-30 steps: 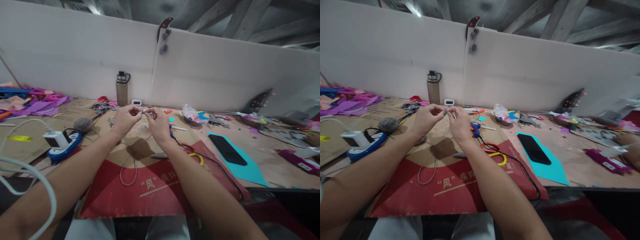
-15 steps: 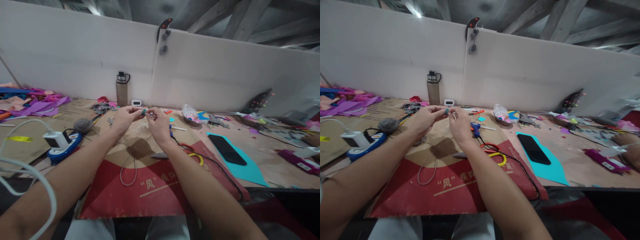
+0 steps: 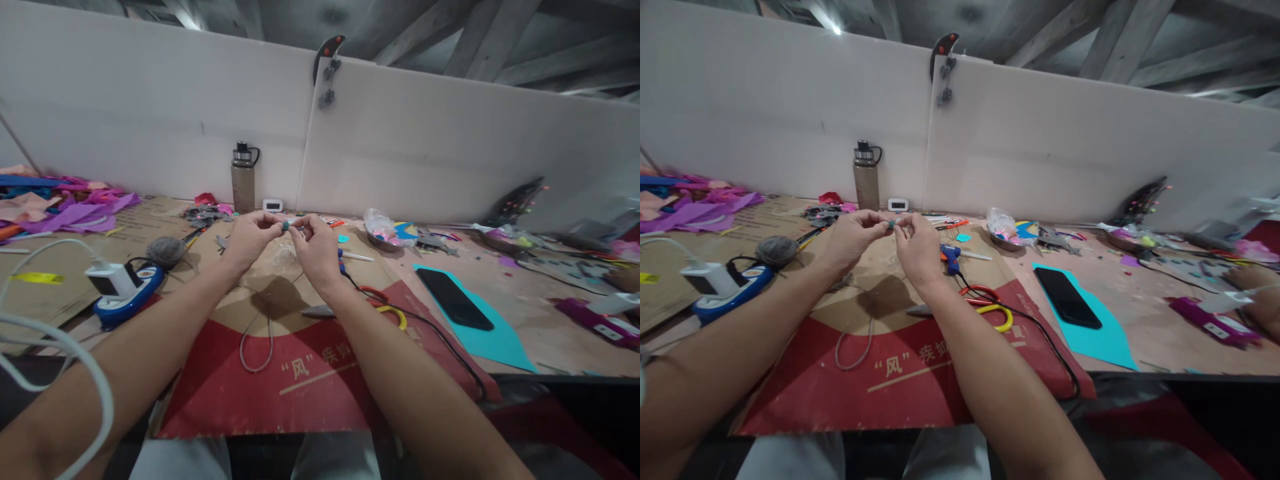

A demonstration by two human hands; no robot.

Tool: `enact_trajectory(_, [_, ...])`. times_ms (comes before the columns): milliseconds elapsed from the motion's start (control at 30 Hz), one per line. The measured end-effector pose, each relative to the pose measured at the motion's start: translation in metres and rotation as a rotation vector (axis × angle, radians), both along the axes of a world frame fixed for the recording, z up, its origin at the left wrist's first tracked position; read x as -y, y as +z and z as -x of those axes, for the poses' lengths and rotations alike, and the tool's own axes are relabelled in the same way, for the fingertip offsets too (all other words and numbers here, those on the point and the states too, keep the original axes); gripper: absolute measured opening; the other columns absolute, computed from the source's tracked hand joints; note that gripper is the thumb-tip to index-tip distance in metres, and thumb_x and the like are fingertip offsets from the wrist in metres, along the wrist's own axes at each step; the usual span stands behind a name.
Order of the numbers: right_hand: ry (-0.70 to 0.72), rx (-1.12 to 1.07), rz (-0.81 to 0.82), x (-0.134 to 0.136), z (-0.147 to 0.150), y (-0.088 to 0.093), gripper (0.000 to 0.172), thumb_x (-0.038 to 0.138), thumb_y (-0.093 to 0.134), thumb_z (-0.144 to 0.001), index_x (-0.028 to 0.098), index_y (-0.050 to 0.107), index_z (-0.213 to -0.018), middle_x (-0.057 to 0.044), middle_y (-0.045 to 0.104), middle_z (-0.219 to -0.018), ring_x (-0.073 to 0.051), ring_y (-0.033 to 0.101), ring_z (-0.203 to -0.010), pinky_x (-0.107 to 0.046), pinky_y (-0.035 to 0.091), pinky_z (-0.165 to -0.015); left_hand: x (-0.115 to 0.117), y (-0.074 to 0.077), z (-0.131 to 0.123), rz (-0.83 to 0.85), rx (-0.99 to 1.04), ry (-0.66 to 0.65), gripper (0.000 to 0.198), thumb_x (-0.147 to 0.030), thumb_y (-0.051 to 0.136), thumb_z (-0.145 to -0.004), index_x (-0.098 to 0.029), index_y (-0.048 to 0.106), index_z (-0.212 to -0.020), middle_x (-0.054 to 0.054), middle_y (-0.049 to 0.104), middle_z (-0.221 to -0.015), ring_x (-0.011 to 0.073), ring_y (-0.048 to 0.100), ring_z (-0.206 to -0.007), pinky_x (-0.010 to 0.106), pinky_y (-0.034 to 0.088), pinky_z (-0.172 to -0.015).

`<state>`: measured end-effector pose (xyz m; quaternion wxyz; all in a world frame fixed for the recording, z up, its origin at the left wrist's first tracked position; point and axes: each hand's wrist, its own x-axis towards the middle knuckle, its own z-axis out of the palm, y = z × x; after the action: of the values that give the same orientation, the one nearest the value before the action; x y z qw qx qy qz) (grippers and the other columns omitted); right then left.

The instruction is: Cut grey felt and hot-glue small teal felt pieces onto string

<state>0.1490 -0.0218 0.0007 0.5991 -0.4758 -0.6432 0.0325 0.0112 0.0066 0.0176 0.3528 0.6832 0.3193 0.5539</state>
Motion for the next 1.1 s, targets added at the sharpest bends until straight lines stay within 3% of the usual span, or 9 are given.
enact_trajectory(267, [0.037, 0.008, -0.019, -0.003, -0.002, -0.001, 0.014, 0.028, 0.055, -0.083, 0.019, 0.064, -0.088, -0.003, 0.065, -0.082, -0.014, 0.055, -0.072, -0.028, 0.039, -0.067, 0.003, 0.001, 0.001, -0.203, -0.214, 0.165, 0.014, -0.021, 0.062, -0.072, -0.012, 0.069, -0.079, 0.006, 0.071, -0.077, 0.0132, 0.061, -0.068, 0.024, 0.046, -0.064])
enact_trajectory(400, [0.039, 0.037, -0.028, -0.005, -0.003, -0.001, 0.015, 0.029, 0.056, -0.082, 0.021, 0.067, -0.088, -0.005, 0.068, -0.088, -0.017, 0.059, -0.08, -0.03, 0.042, -0.072, 0.004, 0.001, 0.001, -0.236, -0.225, 0.167, 0.014, -0.018, 0.06, -0.071, -0.012, 0.069, -0.081, 0.005, 0.07, -0.075, 0.0118, 0.06, -0.065, 0.022, 0.045, -0.062])
enact_trajectory(633, [-0.004, 0.071, 0.013, -0.006, -0.004, 0.0, 0.014, 0.028, 0.055, -0.079, 0.019, 0.065, -0.082, -0.005, 0.067, -0.083, -0.017, 0.057, -0.075, -0.029, 0.042, -0.07, 0.0, -0.001, 0.003, -0.273, -0.281, 0.157, 0.013, -0.021, 0.061, -0.073, -0.014, 0.07, -0.08, 0.005, 0.07, -0.077, 0.0133, 0.06, -0.068, 0.024, 0.047, -0.065])
enact_trajectory(700, [-0.011, 0.062, 0.036, -0.007, -0.004, 0.001, 0.013, 0.026, 0.053, -0.079, 0.018, 0.063, -0.081, -0.005, 0.066, -0.081, -0.016, 0.056, -0.073, -0.028, 0.041, -0.068, -0.002, -0.002, 0.002, -0.224, -0.243, 0.082, 0.015, -0.024, 0.063, -0.074, -0.014, 0.07, -0.083, 0.007, 0.071, -0.084, 0.0155, 0.063, -0.076, 0.027, 0.049, -0.072])
enact_trajectory(800, [0.021, 0.006, 0.079, -0.009, -0.005, 0.001, 0.014, 0.026, 0.051, -0.079, 0.018, 0.062, -0.082, -0.004, 0.065, -0.079, -0.015, 0.055, -0.071, -0.026, 0.04, -0.065, -0.005, -0.002, 0.001, -0.022, -0.036, -0.148, 0.031, -0.025, 0.068, -0.072, -0.014, 0.066, -0.101, 0.01, 0.07, -0.098, 0.0181, 0.065, -0.088, 0.032, 0.051, -0.081])
enact_trajectory(867, [0.042, -0.057, 0.109, -0.01, -0.007, 0.001, 0.015, 0.028, 0.051, -0.078, 0.018, 0.061, -0.082, -0.002, 0.064, -0.076, -0.014, 0.053, -0.067, -0.025, 0.039, -0.062, -0.008, -0.001, 0.002, 0.143, 0.124, -0.311, 0.046, -0.021, 0.072, -0.069, -0.015, 0.06, -0.113, 0.012, 0.069, -0.106, 0.0194, 0.065, -0.094, 0.034, 0.052, -0.082])
enact_trajectory(933, [0.039, -0.142, 0.145, -0.012, -0.01, 0.002, 0.015, 0.029, 0.051, -0.077, 0.017, 0.06, -0.079, 0.0, 0.06, -0.068, -0.012, 0.049, -0.061, -0.023, 0.036, -0.057, -0.013, 0.001, 0.007, 0.266, 0.241, -0.378, 0.049, -0.017, 0.071, -0.068, -0.015, 0.058, -0.115, 0.012, 0.067, -0.109, 0.0194, 0.065, -0.095, 0.033, 0.054, -0.079])
enact_trajectory(1033, [0.04, -0.267, 0.211, -0.013, -0.015, 0.006, 0.015, 0.029, 0.051, -0.074, 0.016, 0.058, -0.075, 0.004, 0.051, -0.059, -0.01, 0.041, -0.053, -0.022, 0.03, -0.052, -0.026, -0.001, 0.019, 0.347, 0.407, -0.189, 0.027, -0.011, 0.063, -0.07, -0.012, 0.063, -0.097, 0.008, 0.068, -0.089, 0.0127, 0.065, -0.074, 0.022, 0.052, -0.06])
enact_trajectory(1100, [0.063, -0.323, 0.231, -0.012, -0.018, 0.008, 0.014, 0.029, 0.051, -0.074, 0.016, 0.057, -0.074, 0.005, 0.048, -0.057, -0.009, 0.038, -0.052, -0.022, 0.029, -0.051, -0.036, -0.003, 0.026, 0.365, 0.459, -0.021, 0.016, -0.007, 0.056, -0.069, -0.01, 0.063, -0.083, 0.001, 0.059, -0.064, 0.0054, 0.051, -0.049, 0.015, 0.038, -0.041])
